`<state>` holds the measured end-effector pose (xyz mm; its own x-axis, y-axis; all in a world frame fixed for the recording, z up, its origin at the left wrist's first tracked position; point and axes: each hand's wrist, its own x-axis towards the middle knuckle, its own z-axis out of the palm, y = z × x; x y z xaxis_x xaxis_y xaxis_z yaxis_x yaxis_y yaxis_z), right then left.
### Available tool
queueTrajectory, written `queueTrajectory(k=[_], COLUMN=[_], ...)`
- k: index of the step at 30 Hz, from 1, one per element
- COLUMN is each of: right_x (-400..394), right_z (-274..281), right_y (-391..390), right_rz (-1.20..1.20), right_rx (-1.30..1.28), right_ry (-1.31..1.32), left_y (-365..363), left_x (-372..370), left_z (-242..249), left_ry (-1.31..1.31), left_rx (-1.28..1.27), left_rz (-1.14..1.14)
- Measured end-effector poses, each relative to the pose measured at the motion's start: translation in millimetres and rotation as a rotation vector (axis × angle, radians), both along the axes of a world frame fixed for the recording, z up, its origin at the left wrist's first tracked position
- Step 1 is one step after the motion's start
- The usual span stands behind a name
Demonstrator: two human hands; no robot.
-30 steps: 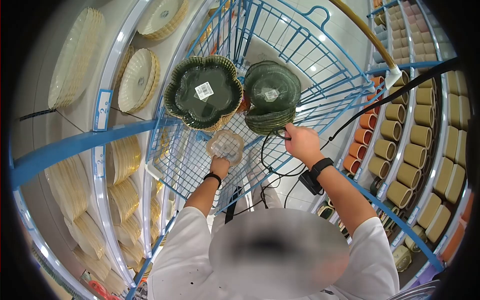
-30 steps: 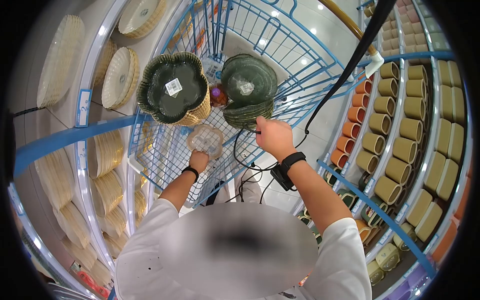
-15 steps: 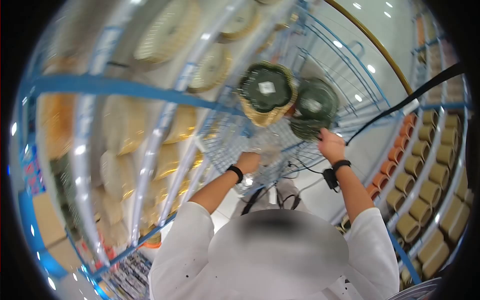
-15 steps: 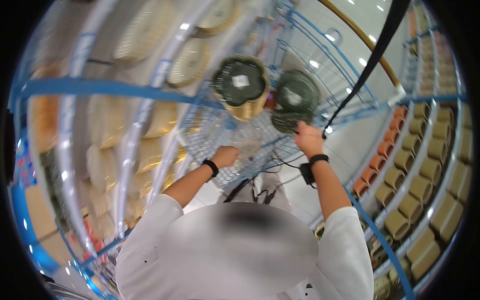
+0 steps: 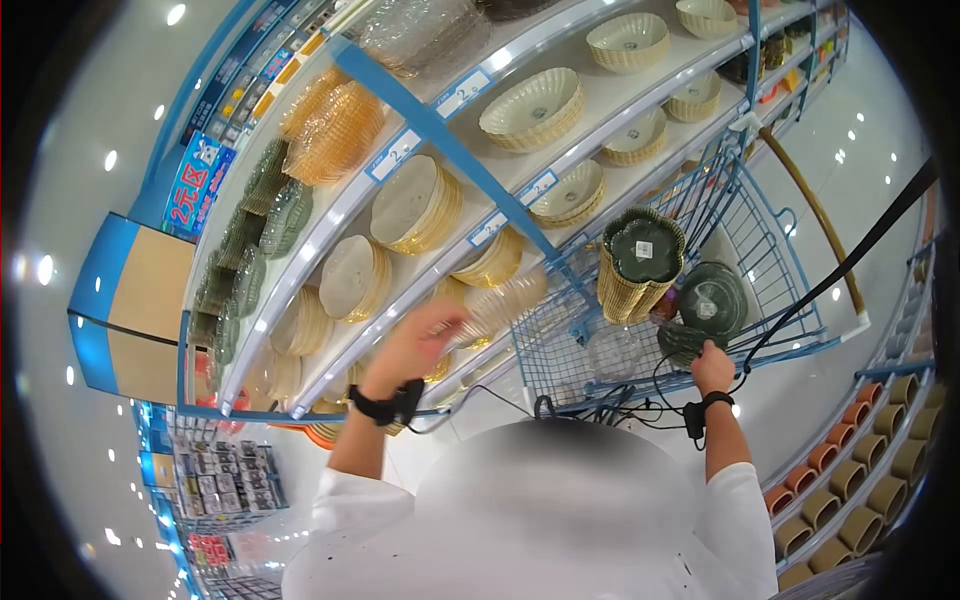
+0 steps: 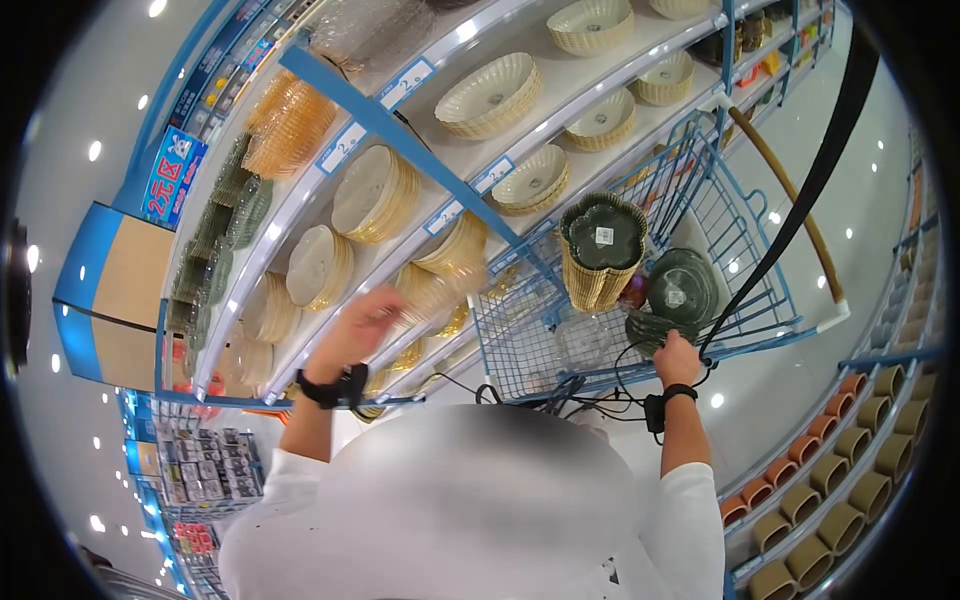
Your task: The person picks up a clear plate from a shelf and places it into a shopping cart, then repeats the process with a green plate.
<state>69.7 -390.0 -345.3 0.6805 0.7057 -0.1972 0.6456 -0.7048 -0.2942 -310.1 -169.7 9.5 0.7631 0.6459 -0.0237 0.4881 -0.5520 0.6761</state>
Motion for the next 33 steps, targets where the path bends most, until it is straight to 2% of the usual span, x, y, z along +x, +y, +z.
queueTrajectory(k=[2,3,4,5,6,8,9,11,12,14,15,17,21,24,29,32,33], right_x=[1,1,0,1,2,2,0,0,2,1,1,1,-2,-1,-1,-1,-1], right_z=[9,7,4,2,-7,-9,-7,-2,0,1,3,8,11,7,10,10,9], right_y=[3,3,1,0,0,-2,-1,-3,-2,-2,-2,0,-2,-5,-3,-1,-1], right_rz=[-0.009,0.005,0.020,0.027,0.020,0.034,0.029,0.041,0.042,0.045,0.050,0.053,0.049,0.040,0.036,0.037,0.032], right_rx=[-0.004,0.006,0.016,0.033,0.043,0.073,0.081,0.076,0.090,0.068,0.081,0.081,0.079,0.113,0.088,0.087,0.086], right_ry=[0.050,0.039,0.030,0.032,0.023,0.003,0.012,0.014,0.001,0.017,0.018,0.003,0.009,0.015,0.023,0.028,0.029], left_y=[1,10,12,12,15,27,39,63,73,96,111,143,190,200,199,195,191], left_x=[-8,-20,-29,-33,-37,-43,-45,-48,-44,-35,-33,-34,-34,-31,-28,-30,-27], left_z=[49,69,85,99,108,127,137,150,159,180,188,193,178,161,151,148,147], left_ry=[-0.098,-0.071,-0.118,-0.240,-0.249,-0.377,-0.386,-0.383,-0.397,-0.321,-0.330,-0.140,0.002,0.033,0.035,0.081,0.051], left_rx=[0.035,0.183,0.232,0.242,0.255,0.493,0.509,0.911,0.923,1.211,1.219,1.327,1.240,1.144,1.198,1.138,1.217], left_rz=[0.048,0.043,0.166,0.204,0.208,0.297,0.290,0.432,0.437,0.443,0.446,0.372,0.258,0.287,0.264,0.295,0.304])
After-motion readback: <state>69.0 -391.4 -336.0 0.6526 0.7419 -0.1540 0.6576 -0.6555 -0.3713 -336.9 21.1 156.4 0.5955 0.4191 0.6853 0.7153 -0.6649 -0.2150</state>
